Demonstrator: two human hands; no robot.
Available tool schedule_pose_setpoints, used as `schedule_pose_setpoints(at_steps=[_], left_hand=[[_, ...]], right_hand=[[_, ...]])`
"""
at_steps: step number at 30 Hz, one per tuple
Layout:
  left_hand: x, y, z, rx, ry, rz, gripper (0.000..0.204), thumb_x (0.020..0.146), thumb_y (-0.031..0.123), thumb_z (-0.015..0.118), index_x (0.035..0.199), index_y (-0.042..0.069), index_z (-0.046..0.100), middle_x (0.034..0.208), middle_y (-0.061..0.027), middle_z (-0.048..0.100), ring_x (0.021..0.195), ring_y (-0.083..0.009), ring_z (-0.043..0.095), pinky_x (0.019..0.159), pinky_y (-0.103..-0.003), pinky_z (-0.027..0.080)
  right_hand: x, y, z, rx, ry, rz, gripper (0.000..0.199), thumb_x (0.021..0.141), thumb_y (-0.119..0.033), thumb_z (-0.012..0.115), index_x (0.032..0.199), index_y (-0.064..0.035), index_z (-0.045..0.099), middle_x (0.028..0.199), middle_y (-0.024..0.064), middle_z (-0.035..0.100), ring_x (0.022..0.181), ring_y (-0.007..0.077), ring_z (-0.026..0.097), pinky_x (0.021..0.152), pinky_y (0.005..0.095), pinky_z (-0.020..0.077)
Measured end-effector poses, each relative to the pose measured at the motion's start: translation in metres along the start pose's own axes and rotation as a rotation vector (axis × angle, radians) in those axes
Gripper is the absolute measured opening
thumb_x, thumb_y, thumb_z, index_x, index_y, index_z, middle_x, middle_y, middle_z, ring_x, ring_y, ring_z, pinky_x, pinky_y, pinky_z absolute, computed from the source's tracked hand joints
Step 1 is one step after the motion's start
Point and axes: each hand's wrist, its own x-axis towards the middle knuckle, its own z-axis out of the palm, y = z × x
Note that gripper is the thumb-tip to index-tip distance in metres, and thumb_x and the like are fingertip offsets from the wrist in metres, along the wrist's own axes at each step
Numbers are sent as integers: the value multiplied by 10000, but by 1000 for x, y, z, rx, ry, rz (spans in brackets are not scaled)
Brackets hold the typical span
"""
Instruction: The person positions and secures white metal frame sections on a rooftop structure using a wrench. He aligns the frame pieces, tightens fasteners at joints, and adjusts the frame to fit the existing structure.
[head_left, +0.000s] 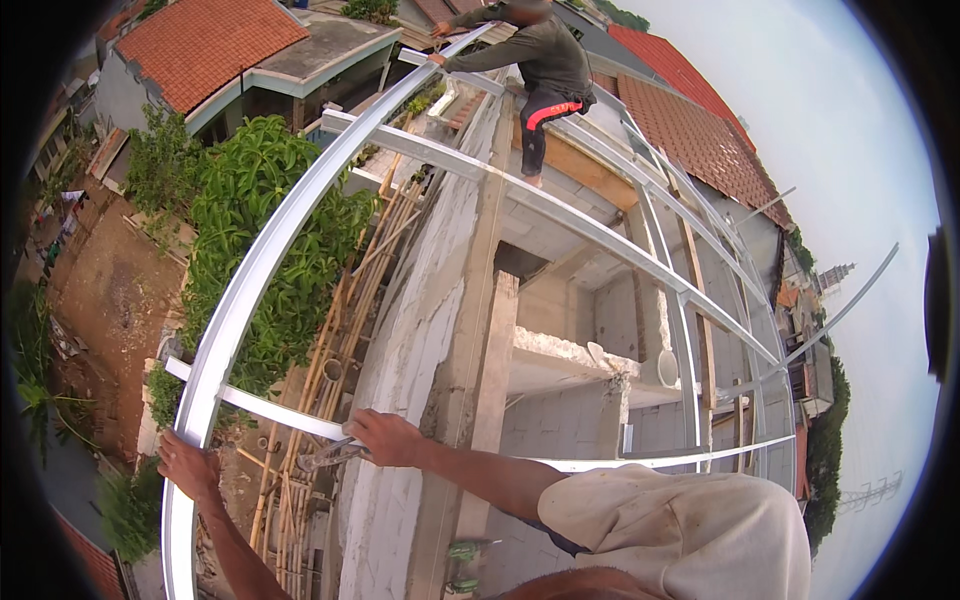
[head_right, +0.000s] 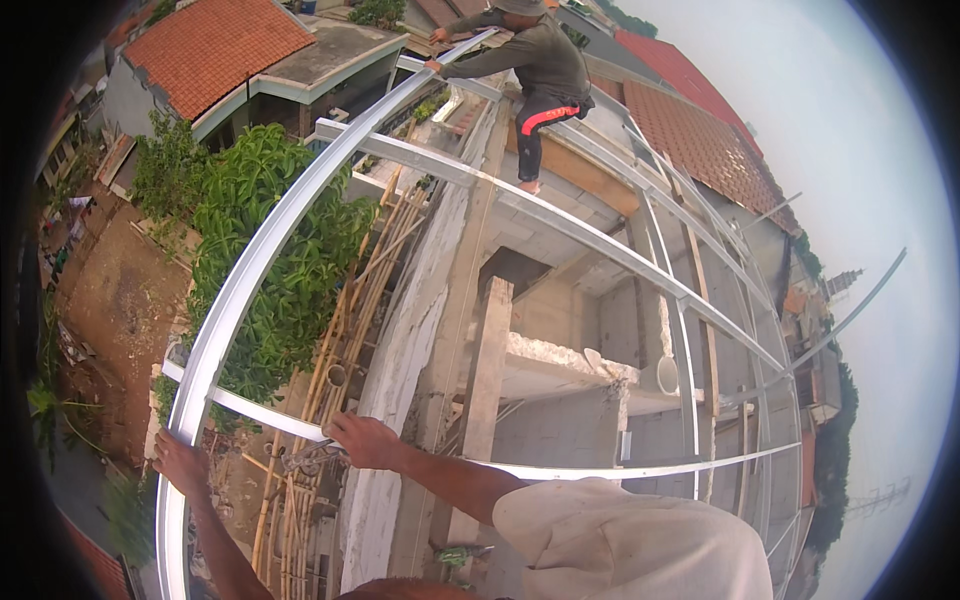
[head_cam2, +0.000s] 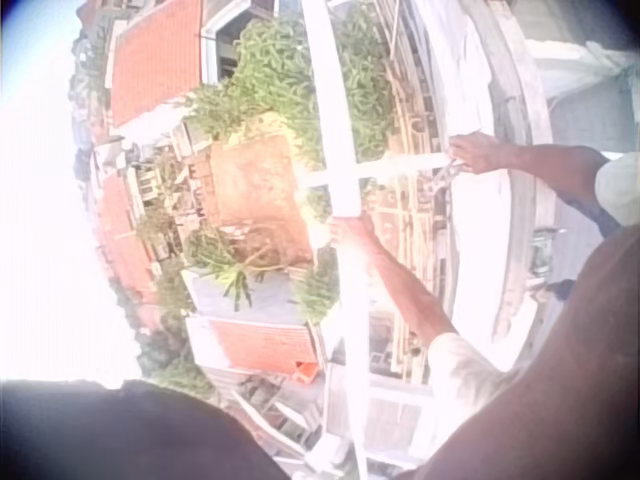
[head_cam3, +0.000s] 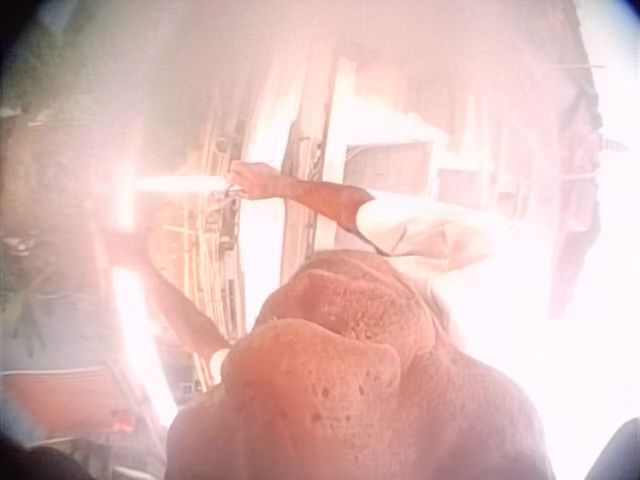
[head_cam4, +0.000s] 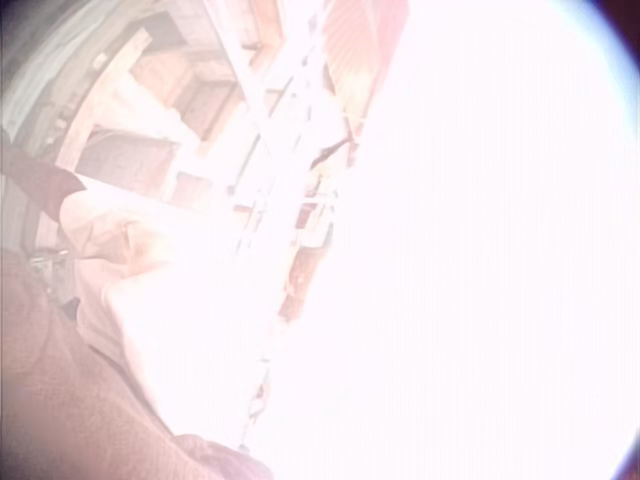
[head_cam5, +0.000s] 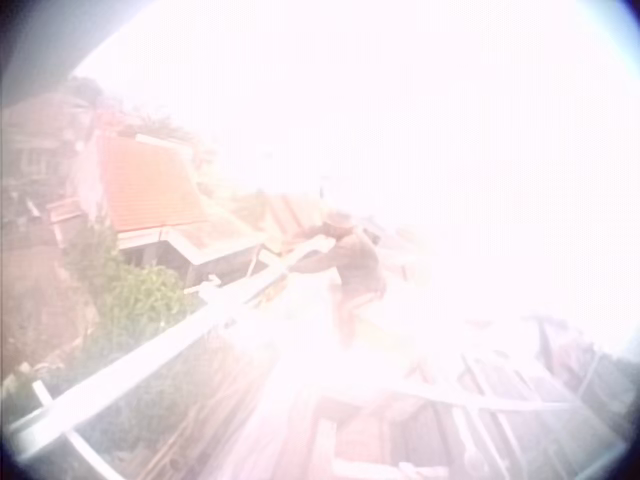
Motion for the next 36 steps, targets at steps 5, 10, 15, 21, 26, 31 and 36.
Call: schedule_pose_setpoints(at_steps=[5,10,15,21,26,31,36], left_hand=[[5,6,3,-8,20,8,727,714,152,826,1346,81,474,1310,-93,591,1302,-296,584,991,-519,506],[8,5,4,10,-17,12,712,730,155,815,1352,77,476,1318,-94,591,1300,-298,585,990,-524,503],[11,3,7,-5,-46,0,730,740,159,812,1378,79,468,1320,-97,585,1289,-300,587,984,-527,504],[8,5,5,9,-3,16,697,757,132,774,1378,77,464,1300,-103,583,1280,-313,588,977,-540,502],[8,1,8,-1,5,23,687,760,130,765,1376,78,465,1308,-105,585,1273,-317,590,978,-547,500],[5,0,7,-1,-22,6,700,760,147,782,1381,71,466,1340,-111,587,1298,-316,583,999,-544,494],[-11,17,-13,-6,-61,-3,726,761,189,807,1390,56,468,1373,-117,587,1332,-315,570,1015,-535,485]], right_hand=[[2,7,0,-15,13,-9,568,825,-264,840,1275,-87,543,1209,132,502,1145,319,611,867,442,620],[3,8,1,-20,56,-31,549,829,-256,835,1267,-92,549,1198,130,504,1134,316,614,846,441,621],[5,8,1,-13,62,-37,539,833,-257,834,1265,-94,554,1178,126,506,1123,315,615,843,441,619],[4,10,5,-8,85,-56,565,819,-251,847,1280,-89,562,1182,136,507,1121,320,616,833,445,621],[4,7,9,-6,78,-55,586,805,-243,856,1284,-79,561,1193,144,509,1126,324,617,833,443,624],[4,5,13,-5,54,-43,588,803,-249,854,1284,-76,565,1201,140,510,1136,324,615,851,436,621],[-13,14,-3,7,31,-35,585,807,-249,850,1284,-78,558,1207,138,511,1152,320,610,874,434,616]])
